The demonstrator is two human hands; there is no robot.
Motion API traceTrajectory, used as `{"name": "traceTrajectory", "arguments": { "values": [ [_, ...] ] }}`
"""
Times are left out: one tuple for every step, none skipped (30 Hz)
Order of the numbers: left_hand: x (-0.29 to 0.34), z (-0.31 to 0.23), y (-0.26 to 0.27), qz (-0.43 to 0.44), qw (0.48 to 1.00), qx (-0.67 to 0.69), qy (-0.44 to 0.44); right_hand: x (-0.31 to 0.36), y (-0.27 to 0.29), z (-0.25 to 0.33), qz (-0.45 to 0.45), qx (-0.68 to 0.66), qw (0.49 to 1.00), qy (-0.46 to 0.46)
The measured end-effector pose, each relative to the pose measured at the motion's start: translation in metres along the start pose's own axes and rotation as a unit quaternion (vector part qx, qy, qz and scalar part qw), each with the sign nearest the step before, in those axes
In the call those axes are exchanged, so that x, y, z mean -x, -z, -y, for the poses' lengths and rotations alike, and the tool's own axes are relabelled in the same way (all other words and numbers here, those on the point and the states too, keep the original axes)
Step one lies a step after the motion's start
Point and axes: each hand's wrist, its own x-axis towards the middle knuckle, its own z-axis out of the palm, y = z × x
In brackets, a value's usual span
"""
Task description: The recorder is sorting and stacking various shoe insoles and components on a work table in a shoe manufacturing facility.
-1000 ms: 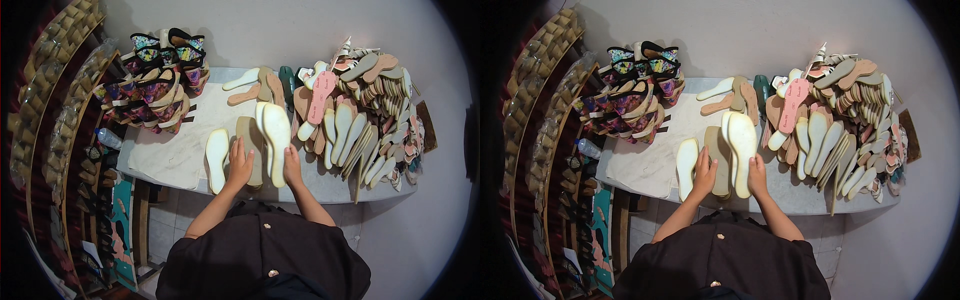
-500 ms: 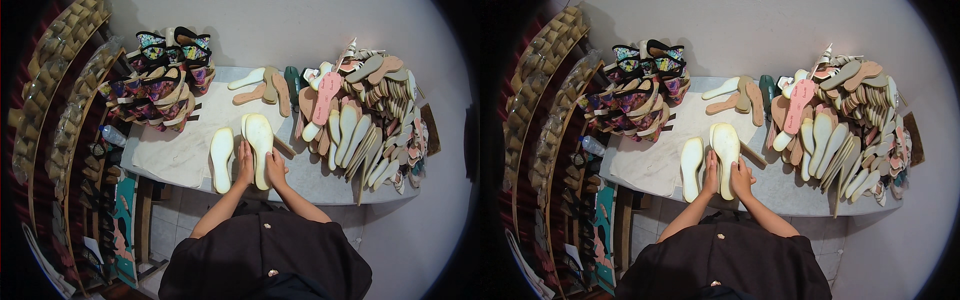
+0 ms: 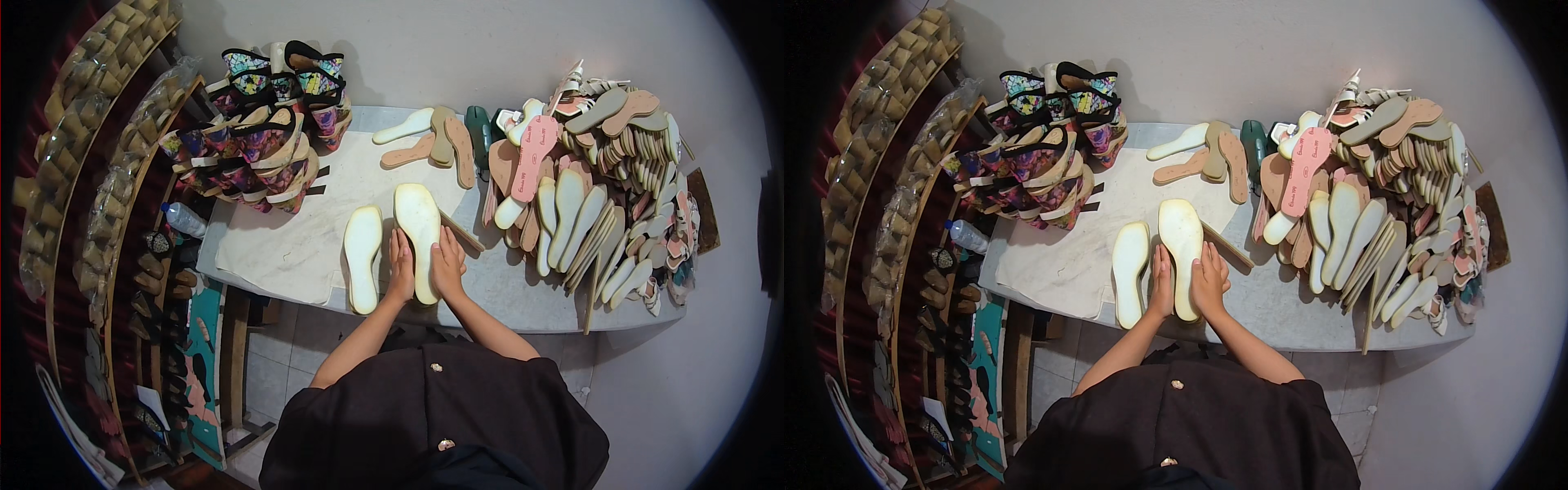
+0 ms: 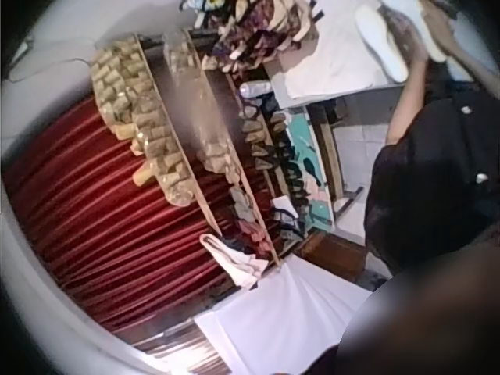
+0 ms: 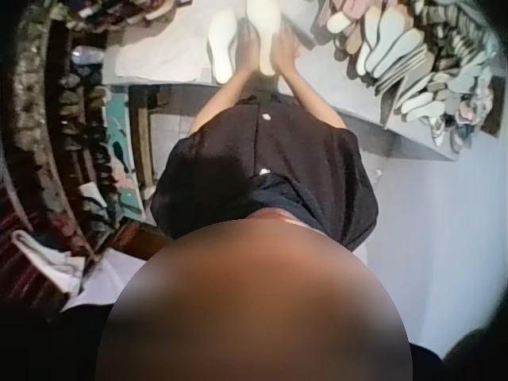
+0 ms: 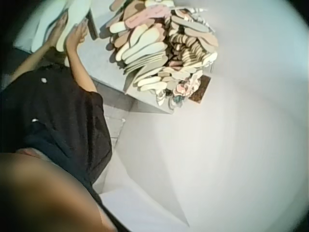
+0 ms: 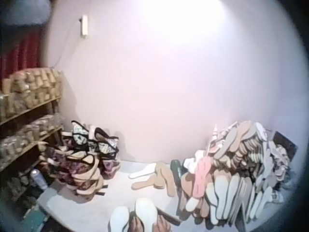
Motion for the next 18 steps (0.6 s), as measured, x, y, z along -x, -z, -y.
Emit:
{"name": "traceTrajectory", "arguments": {
  "values": [
    [0.0, 0.001, 0.001, 0.0, 1.0, 0.0, 0.0, -0.002, -0.001, 0.001, 0.013, 0.022, 0.999, -0.031],
    [0.0, 0.001, 0.003, 0.0, 1.0, 0.007, -0.003, -0.005, -0.001, 0.001, 0.013, 0.022, 0.999, -0.03],
    [0.0, 0.002, 0.005, 0.0, 1.0, 0.014, -0.006, -0.008, 0.0, 0.001, 0.0, 0.029, 0.999, -0.034],
    [0.001, 0.002, 0.007, -0.003, 1.0, 0.013, -0.006, -0.011, 0.001, 0.0, -0.013, 0.035, 0.999, -0.037],
    [0.001, 0.001, 0.009, -0.016, 1.0, -0.007, -0.009, -0.019, 0.005, -0.007, -0.012, 0.035, 0.999, -0.035],
    [0.0, -0.001, 0.011, -0.029, 0.999, -0.027, -0.012, -0.029, 0.012, -0.02, -0.059, 0.046, 0.997, -0.017],
    [0.001, -0.004, 0.015, -0.032, 0.999, -0.028, -0.013, -0.038, 0.018, -0.032, -0.106, 0.057, 0.993, 0.002],
    [0.003, -0.01, 0.02, -0.044, 0.999, -0.018, -0.022, -0.042, 0.025, -0.044, -0.106, 0.056, 0.993, 0.004],
    [0.006, -0.017, 0.025, -0.056, 0.998, -0.007, -0.033, -0.045, 0.033, -0.056, -0.111, 0.216, 0.969, 0.04],
    [0.008, -0.027, 0.029, -0.071, 0.997, 0.0, -0.038, -0.046, 0.04, -0.067, -0.115, 0.369, 0.919, 0.073],
    [0.009, -0.033, 0.033, -0.071, 0.997, 0.0, -0.04, -0.047, 0.046, -0.081, -0.117, 0.369, 0.919, 0.074],
    [0.009, -0.039, 0.037, -0.078, 0.996, -0.011, -0.047, -0.045, 0.052, -0.095, -0.079, 0.402, 0.909, 0.08],
    [0.008, -0.044, 0.041, -0.09, 0.994, -0.022, -0.052, -0.043, 0.055, -0.092, -0.038, 0.434, 0.895, 0.09],
    [0.01, -0.049, 0.044, -0.111, 0.992, -0.001, -0.067, -0.04, 0.057, -0.09, -0.079, 0.389, 0.913, 0.091],
    [0.01, -0.055, 0.047, -0.114, 0.991, -0.001, -0.068, -0.037, 0.059, -0.087, -0.079, 0.388, 0.913, 0.094],
    [0.011, -0.064, 0.05, -0.128, 0.989, -0.019, -0.077, -0.032, 0.063, -0.078, -0.114, 0.331, 0.936, 0.044],
    [0.011, -0.068, 0.052, -0.139, 0.986, -0.036, -0.087, -0.027, 0.068, -0.069, -0.15, 0.271, 0.951, -0.008],
    [0.01, -0.068, 0.052, -0.159, 0.983, -0.017, -0.087, -0.022, 0.073, -0.06, -0.146, 0.241, 0.958, -0.054]
  ]
}}
